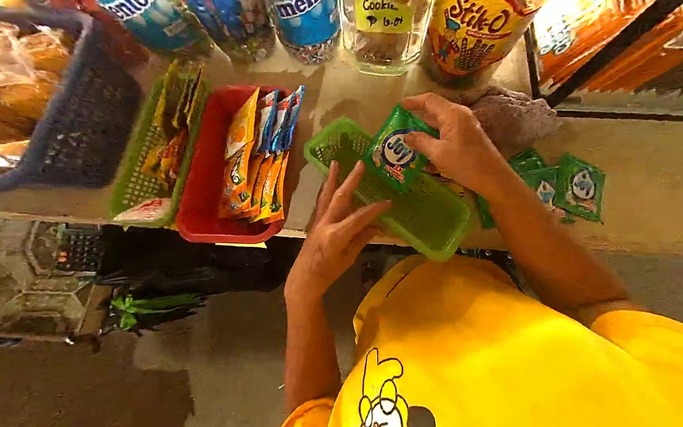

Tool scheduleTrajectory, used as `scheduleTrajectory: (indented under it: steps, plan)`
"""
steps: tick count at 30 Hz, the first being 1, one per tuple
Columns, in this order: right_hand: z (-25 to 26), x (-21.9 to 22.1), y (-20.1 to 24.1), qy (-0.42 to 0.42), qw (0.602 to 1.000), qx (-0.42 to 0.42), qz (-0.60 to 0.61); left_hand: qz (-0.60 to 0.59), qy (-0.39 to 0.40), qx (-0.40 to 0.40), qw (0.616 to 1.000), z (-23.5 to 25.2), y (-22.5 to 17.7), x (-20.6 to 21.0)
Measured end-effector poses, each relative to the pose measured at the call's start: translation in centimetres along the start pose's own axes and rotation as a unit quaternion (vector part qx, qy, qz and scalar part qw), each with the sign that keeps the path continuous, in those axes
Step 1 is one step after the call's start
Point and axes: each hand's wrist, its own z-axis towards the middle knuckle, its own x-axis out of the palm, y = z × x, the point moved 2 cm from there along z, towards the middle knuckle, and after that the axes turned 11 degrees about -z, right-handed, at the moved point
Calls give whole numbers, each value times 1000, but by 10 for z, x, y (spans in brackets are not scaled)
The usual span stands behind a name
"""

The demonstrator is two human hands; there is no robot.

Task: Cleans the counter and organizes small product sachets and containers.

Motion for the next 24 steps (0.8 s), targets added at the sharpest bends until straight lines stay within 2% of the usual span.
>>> scheduleTrajectory:
  steps: [4, 9, 14, 24]
  plan:
    - [3, -1, 1, 15, 998, 10, 60, -11, -9, -4, 1000, 8, 2, -2]
    - [3, -12, 15, -12, 992, -8, 125, -52, -17, 0, 999, 14, 5, -21]
    - [1, -19, 27, -29, 991, -19, 129, -110, -27, -3, 994, 18, 6, -33]
    - [-7, -18, 23, -41, 993, -30, 103, -119, -7, -3, 993, 18, 3, -32]
